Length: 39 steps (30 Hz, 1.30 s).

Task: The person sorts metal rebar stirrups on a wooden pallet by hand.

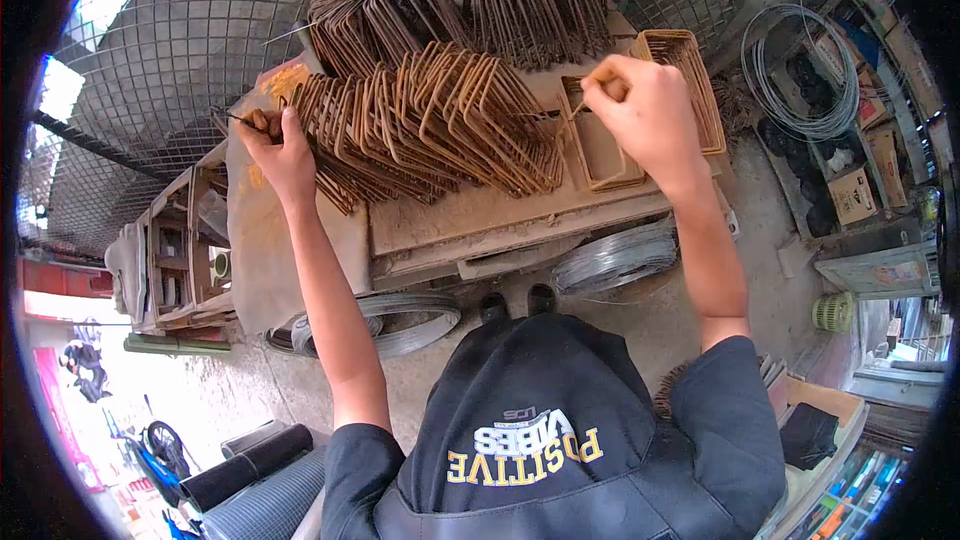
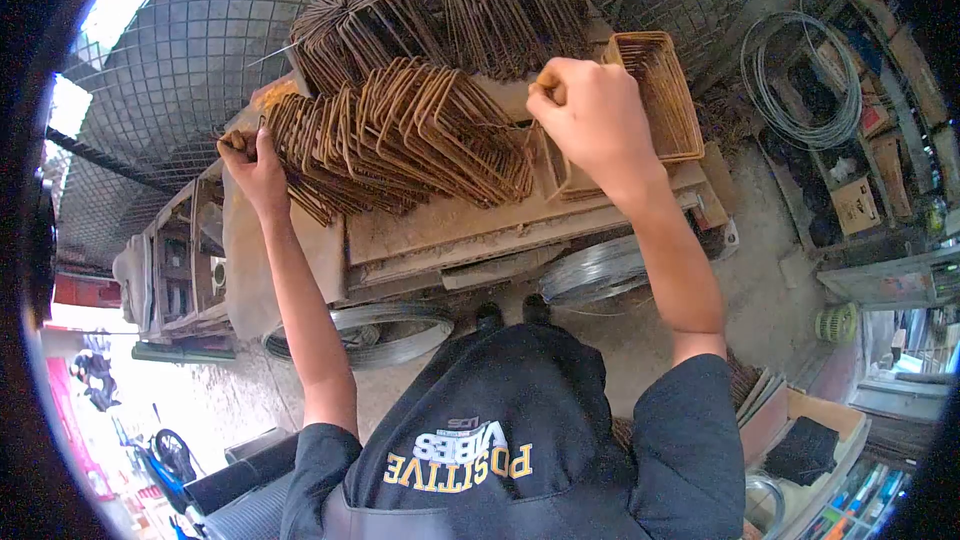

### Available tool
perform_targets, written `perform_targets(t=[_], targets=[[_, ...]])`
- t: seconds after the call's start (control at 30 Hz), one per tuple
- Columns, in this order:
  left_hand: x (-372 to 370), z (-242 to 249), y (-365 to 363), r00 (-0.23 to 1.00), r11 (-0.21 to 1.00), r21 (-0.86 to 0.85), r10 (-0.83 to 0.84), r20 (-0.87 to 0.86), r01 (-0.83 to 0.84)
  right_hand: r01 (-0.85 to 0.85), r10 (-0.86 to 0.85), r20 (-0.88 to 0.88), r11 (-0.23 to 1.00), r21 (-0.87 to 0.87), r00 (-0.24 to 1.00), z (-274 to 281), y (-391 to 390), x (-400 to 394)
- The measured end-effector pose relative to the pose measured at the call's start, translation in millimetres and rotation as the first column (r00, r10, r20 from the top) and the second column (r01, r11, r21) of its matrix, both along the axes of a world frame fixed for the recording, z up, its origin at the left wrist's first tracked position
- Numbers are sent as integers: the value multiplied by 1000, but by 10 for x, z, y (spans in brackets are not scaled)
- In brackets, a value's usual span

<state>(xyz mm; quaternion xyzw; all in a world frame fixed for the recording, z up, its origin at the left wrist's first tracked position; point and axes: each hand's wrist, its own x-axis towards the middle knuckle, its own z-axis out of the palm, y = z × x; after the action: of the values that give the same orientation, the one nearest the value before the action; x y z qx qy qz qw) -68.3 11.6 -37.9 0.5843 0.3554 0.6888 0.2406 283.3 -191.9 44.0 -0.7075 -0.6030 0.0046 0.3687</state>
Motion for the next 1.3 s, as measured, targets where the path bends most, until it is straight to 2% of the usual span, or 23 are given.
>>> perform_targets(t=[0.1, 0.2, 0.27, 0.5, 0.6, 0.67, 0.73, 0.8, 0.87, 0.93, 1.07, 1.23, 1.3], targets=[[-31, -23, 18, 1000, 999, -9, -31, -4, 31, -19, 19, -14, 999, -32, 1000, -37, 229, -33], [-37, -13, 11, 998, 1000, 6, 18, -68, -17, -5, 5, 0, 997, -80, 1000, 0, 344, -115], [-26, -19, 13, 1000, 1000, 5, -28, -8, 28, 54, -41, 97, 990, -130, 994, -2, 405, -145], [-33, -22, 8, 999, 999, -7, -41, 1, 41, 97, -60, 276, 988, -120, 959, 49, 480, -113], [-34, -33, 15, 999, 999, -6, -46, 21, 47, 108, -69, 232, 981, -163, 970, -63, 583, -146], [-30, -8, -15, 999, 999, -17, -44, 2, 44, 63, -48, 85, 982, -179, 995, -172, 705, -145], [-26, 3, -18, 999, 999, -24, -38, -18, 38, 51, -47, 35, 990, -134, 998, -262, 834, -132], [-39, -13, 0, 999, 1000, -3, -31, -40, 31, 5, -19, -92, 988, -153, 996, -274, 933, -155], [-38, -23, 10, 999, 1000, 4, -24, -42, 24, -17, 7, -89, 994, -111, 996, -348, 1027, -131], [-45, -24, 10, 999, 1000, 9, -13, -45, 13, -94, 58, -263, 988, -124, 963, -335, 1053, -149], [-44, 0, -21, 999, 998, -34, -47, -7, 47, -84, 45, -277, 988, -133, 960, -219, 815, -175], [-17, 41, -69, 1000, 998, -56, -2, -30, 0, -151, 34, -390, 950, -273, 920, -267, 275, -102], [-69, -30, 0, 998, 1000, -3, -9, -58, 9, -150, 11, -417, 941, -302, 909, -348, 27, -98]])
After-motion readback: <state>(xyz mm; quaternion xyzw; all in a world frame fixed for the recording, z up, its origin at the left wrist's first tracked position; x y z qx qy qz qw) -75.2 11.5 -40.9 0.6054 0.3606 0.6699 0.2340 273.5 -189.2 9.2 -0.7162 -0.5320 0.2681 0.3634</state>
